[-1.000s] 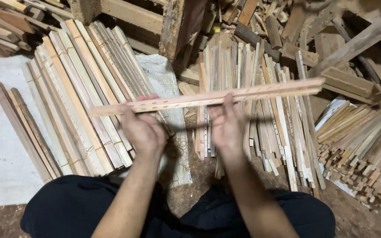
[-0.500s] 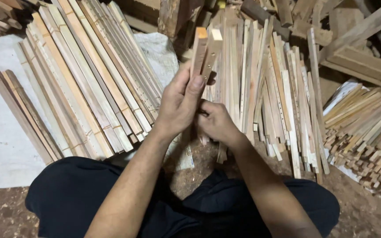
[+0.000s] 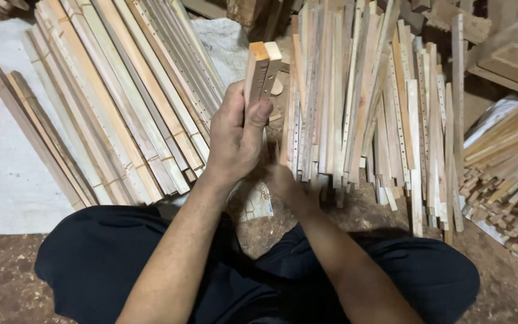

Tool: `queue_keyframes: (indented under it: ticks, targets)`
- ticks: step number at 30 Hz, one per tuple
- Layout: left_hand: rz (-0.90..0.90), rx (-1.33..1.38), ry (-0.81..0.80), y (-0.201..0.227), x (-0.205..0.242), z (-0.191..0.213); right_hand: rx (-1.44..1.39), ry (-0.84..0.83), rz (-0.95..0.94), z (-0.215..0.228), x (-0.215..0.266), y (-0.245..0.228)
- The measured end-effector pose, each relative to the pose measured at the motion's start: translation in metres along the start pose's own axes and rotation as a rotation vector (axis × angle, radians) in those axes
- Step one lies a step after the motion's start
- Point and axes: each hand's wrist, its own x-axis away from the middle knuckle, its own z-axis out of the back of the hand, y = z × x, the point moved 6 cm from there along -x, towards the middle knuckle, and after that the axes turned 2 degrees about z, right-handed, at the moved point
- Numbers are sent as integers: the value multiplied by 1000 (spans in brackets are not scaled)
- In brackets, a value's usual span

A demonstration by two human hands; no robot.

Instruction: Sorting and inspecting individual wooden slats from a large pile on the floor for quality control

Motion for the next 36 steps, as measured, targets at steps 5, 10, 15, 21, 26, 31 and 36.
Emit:
queue_keyframes:
  ticks: [5, 10, 15, 21, 26, 31, 36]
  targets:
    - [-3, 46, 31, 7, -4, 10, 180, -7, -117, -14, 28, -14]
    - [-16, 37, 41, -1, -4, 9, 337, -158, -146, -11, 22, -22]
    - [-48, 65, 29, -14, -7, 12, -120, 136, -297, 43, 30, -17]
    - [-47, 121, 17, -7, -10, 16, -658, 30, -405, 128, 39, -63]
    - [42, 16, -33, -11, 0, 6, -891, 95, -39, 205, 43, -118]
    - [147, 133, -144, -5, 3, -13, -885, 268, 184, 279, 61, -193]
    - [290, 233, -146, -17, 7, -8, -831, 299, 276, 285, 62, -203]
